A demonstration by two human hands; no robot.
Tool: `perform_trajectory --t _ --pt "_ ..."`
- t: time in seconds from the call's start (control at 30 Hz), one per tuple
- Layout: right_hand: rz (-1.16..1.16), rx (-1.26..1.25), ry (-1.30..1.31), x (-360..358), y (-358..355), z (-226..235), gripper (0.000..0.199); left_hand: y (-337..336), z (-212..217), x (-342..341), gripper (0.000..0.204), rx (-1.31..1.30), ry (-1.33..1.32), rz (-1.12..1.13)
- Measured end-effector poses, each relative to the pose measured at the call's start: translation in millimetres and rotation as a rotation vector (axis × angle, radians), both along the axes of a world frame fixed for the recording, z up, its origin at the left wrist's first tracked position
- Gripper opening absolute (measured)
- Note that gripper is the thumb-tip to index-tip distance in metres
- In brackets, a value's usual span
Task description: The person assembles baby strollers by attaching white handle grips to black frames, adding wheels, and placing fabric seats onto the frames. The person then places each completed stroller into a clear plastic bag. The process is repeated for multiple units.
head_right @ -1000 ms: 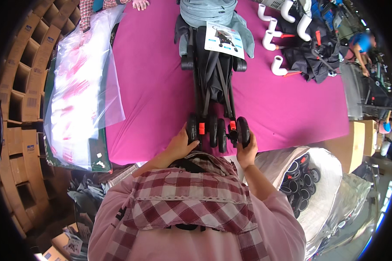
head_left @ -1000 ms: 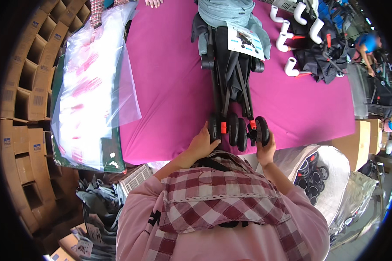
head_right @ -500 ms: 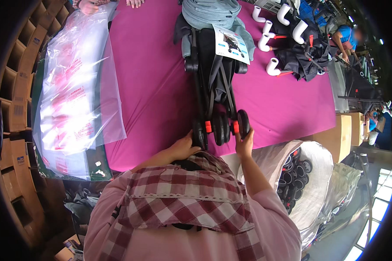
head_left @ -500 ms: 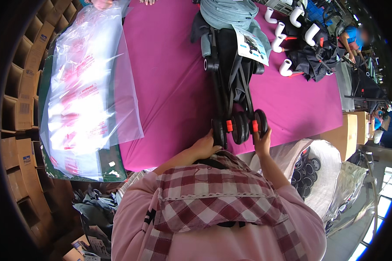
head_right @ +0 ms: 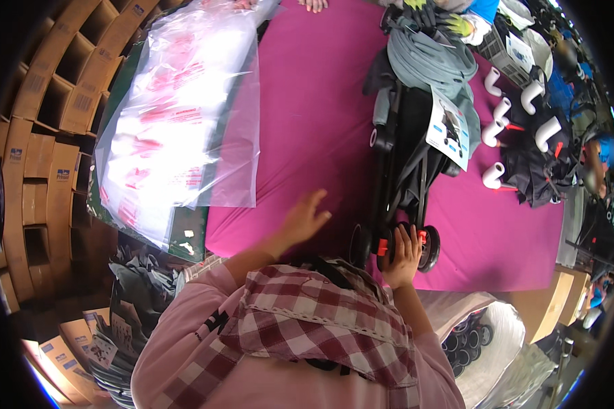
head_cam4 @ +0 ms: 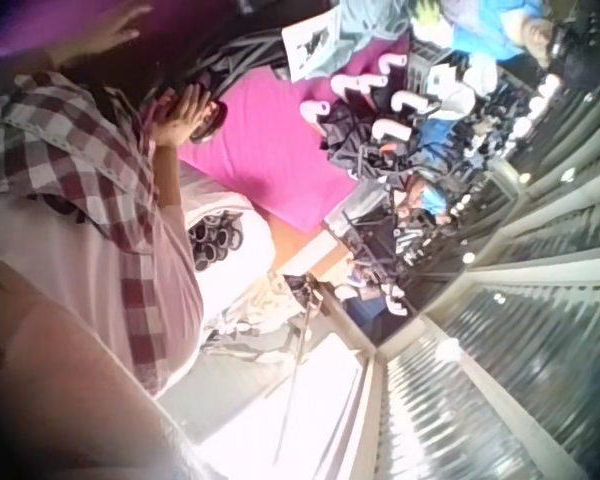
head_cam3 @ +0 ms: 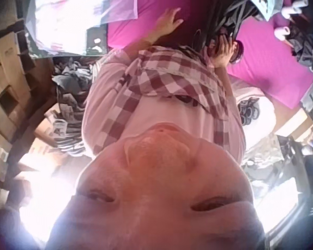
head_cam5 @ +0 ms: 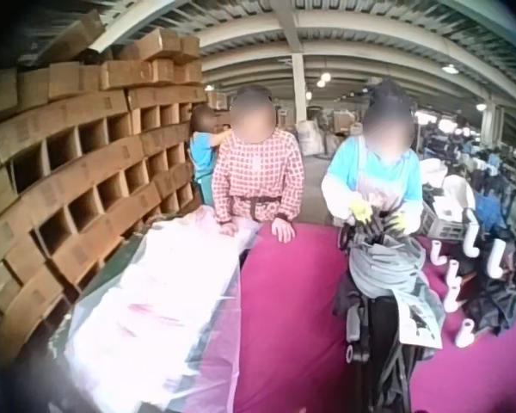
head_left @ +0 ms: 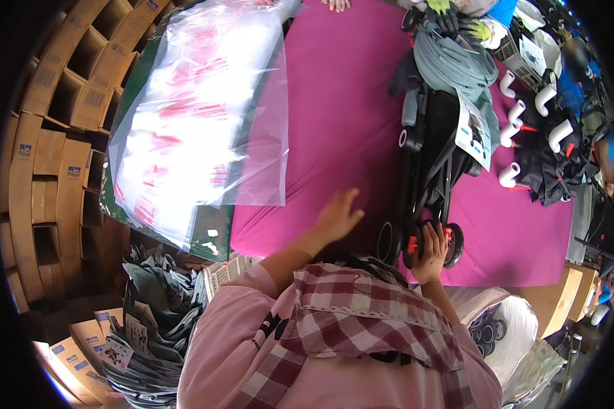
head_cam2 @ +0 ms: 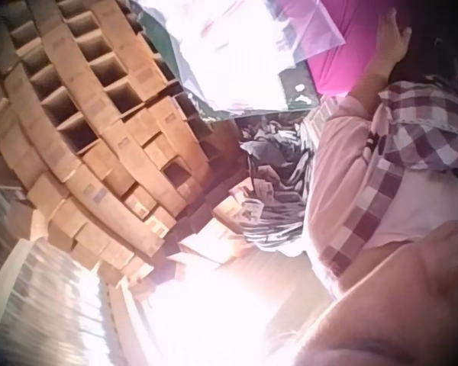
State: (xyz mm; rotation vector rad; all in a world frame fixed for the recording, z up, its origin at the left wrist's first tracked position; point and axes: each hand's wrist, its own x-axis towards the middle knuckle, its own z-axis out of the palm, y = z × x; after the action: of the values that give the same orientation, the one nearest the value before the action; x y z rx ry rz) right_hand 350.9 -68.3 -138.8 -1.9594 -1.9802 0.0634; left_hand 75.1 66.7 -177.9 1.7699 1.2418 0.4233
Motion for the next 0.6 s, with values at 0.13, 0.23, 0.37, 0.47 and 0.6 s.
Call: perform_trajectory --t 0.13,0.23,0.37,0.47,0.6 --pt "-0.024 0.0 -0.052 -5.5 -0.9 3.8 0.047 53.4 -7.8 -88.0 0.083 0.367 0.473 0.329" --pt "-0.105 0.017 0.042 -2.2 -6.1 1.0 0.04 65.9 -31.7 -150.7 0.101 0.353 0.721 0.406" --pt "-0.297 0.195 0.016 -15.4 -2.4 38.5 0.034 53.6 -85.4 -195.8 0.063 0.479 0.546 0.44" --pt "-0.266 0.229 0.073 -19.5 2.2 61.2 0.022 56.4 -91.7 -198.0 0.03 0.495 0.377 0.602" --pt "-0.22 0.208 0.152 -29.8 13.3 76.4 0.012 71.1 -52.3 -176.9 0.02 0.479 -0.034 0.774"
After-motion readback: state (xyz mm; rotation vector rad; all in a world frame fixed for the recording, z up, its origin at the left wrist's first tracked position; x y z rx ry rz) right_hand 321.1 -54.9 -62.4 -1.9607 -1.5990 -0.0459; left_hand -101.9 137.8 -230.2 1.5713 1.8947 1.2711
